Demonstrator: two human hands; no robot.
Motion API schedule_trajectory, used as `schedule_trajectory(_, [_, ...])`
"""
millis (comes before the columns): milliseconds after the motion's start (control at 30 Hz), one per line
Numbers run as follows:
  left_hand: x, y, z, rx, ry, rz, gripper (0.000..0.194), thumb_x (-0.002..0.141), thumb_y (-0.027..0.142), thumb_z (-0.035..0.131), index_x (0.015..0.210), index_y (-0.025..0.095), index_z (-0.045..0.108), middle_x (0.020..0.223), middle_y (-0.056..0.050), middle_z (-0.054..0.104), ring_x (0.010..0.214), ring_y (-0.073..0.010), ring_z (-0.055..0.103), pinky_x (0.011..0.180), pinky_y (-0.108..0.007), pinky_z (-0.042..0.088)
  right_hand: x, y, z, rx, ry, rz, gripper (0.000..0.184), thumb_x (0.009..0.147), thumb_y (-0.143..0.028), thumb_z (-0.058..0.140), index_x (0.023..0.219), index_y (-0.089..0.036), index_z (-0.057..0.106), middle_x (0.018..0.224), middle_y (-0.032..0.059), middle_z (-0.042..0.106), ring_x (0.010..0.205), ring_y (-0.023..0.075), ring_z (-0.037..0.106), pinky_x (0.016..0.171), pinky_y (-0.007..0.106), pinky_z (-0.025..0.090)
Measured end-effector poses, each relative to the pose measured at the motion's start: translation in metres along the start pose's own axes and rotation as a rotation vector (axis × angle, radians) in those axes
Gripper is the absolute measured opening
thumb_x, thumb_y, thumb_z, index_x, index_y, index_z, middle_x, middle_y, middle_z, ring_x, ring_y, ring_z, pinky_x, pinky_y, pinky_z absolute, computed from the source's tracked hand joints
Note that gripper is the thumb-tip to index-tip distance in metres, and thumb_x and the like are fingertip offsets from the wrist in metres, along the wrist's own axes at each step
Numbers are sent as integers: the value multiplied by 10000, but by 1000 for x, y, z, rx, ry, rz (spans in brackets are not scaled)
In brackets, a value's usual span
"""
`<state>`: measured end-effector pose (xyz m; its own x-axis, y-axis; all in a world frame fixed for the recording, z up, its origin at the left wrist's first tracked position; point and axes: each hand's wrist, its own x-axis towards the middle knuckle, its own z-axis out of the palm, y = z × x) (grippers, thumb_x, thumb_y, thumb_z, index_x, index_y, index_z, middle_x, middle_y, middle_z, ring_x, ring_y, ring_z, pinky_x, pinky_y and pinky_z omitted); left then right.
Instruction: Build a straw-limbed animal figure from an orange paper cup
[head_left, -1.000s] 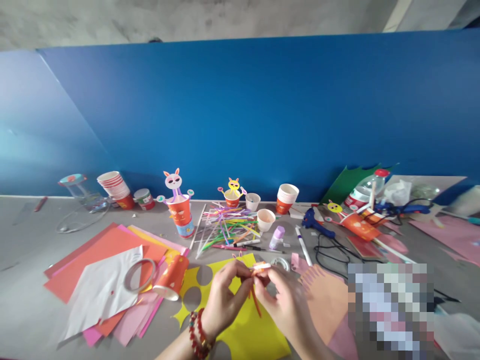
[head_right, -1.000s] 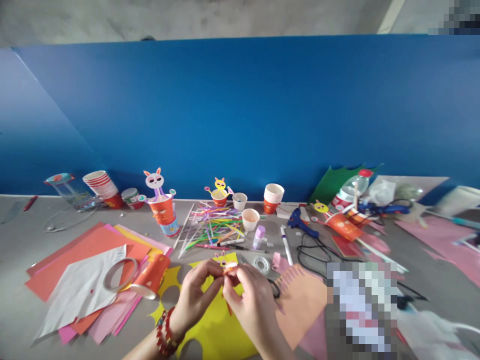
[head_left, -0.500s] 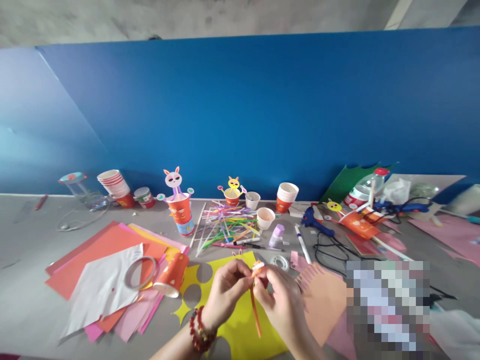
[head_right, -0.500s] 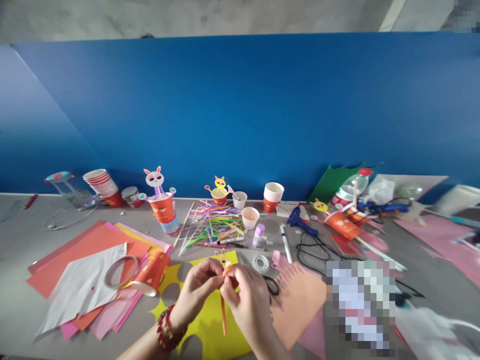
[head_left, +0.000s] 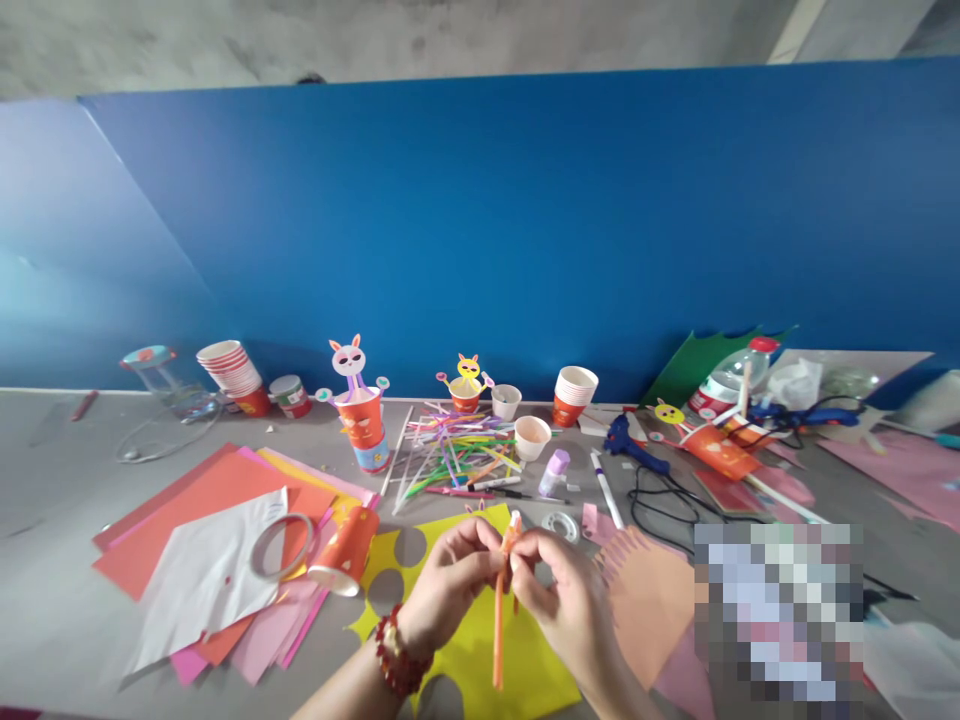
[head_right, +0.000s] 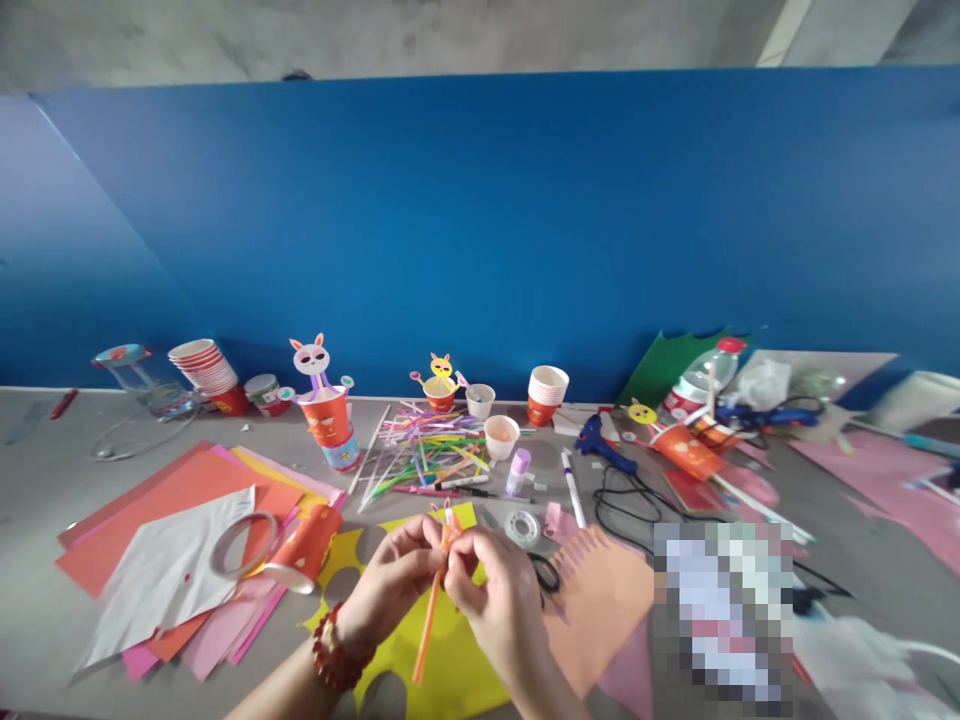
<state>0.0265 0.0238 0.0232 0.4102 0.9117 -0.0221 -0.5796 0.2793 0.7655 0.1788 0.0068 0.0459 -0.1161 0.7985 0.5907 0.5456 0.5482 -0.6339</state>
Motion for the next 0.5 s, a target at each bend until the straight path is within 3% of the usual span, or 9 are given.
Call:
schedule_trajectory(133, [-1, -1, 0, 115, 31, 80, 234, 771, 291, 804, 807, 148, 622, 770, -16, 639, 696, -122, 569, 669, -234, 430, 2, -3, -1, -43, 27, -49, 123, 830, -123, 534, 791, -227, 586, 734, 16, 710, 673, 189, 692, 624, 260, 525])
schedule_trajectory(267, [0, -3, -1, 167, 54, 92, 276, 791, 349, 791, 766, 145, 607, 692, 4, 614, 631, -107, 530, 624, -224, 402, 1, -4, -2, -73, -8, -42, 148, 863, -148, 529, 736, -219, 555, 656, 7, 656, 592, 171, 648, 568, 248, 487])
schedule_trajectory(500, [1, -5, -1, -100, -31, -82, 289, 755, 331, 821, 741, 133, 612, 639, -11, 625, 562, -102, 548, 598, -220, 408, -4, -3, -2, 14, -31, 48, 206, 890, -200, 513, 685, -216, 529, 603, 3, 624, 541, 159, 617, 515, 233, 451])
